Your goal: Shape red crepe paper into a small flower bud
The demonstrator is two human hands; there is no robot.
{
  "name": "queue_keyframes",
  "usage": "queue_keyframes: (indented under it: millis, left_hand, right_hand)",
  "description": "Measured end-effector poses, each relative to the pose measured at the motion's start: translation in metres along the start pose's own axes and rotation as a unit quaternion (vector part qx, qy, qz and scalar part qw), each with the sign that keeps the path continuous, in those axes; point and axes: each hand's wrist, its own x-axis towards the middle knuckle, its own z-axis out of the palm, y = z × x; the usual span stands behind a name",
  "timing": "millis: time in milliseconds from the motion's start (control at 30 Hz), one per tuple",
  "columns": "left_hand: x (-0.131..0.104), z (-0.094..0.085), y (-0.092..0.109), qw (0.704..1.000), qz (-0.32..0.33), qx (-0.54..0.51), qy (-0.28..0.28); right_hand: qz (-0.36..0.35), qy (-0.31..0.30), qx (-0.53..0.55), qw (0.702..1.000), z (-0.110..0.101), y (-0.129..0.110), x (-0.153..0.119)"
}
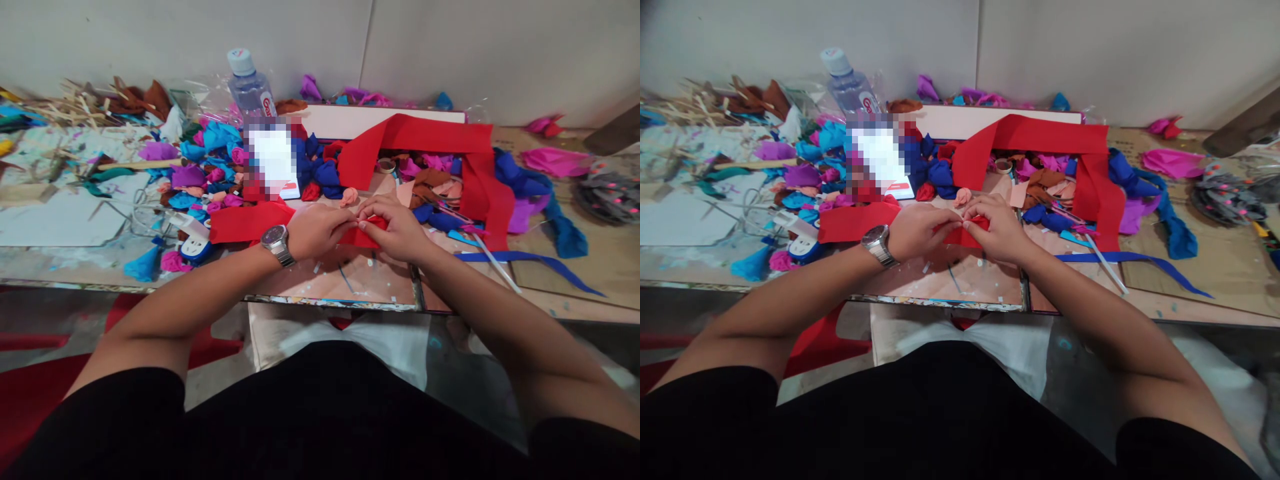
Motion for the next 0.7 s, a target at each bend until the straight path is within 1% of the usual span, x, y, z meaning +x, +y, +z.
queue_keyframes:
  millis: [133, 267, 367, 533, 600, 700]
  left_hand:
    - [0.000, 0.003, -0.004, 1.000, -0.003, -0.017, 0.008]
    - [0.001, 0.004, -0.008, 0.999, -0.012, -0.031, -0.028]
    - [0.003, 0.002, -0.008, 0.998, -0.008, -0.044, -0.043]
    - [0.004, -0.001, -0.007, 0.995, 0.007, -0.080, -0.053]
    - [0.004, 0.000, -0.008, 0.994, 0.006, -0.091, -0.055]
    - [0.004, 0.001, -0.012, 0.993, 0.011, -0.112, -0.042]
  right_hand:
    - [-0.021, 0.012, -0.015, 1.000, -0.003, 0.002, 0.001]
    - [-0.035, 0.019, -0.045, 0.998, -0.004, 0.004, 0.001]
    - [-0.030, -0.003, -0.040, 0.999, -0.002, 0.007, 0.000]
    - [-0.034, -0.061, -0.004, 0.998, 0.000, 0.017, -0.001]
    - [-0.028, -0.064, -0.002, 0.998, -0.001, 0.019, 0.000]
    - [-0.019, -0.053, -0.005, 0.998, -0.006, 0.019, 0.001]
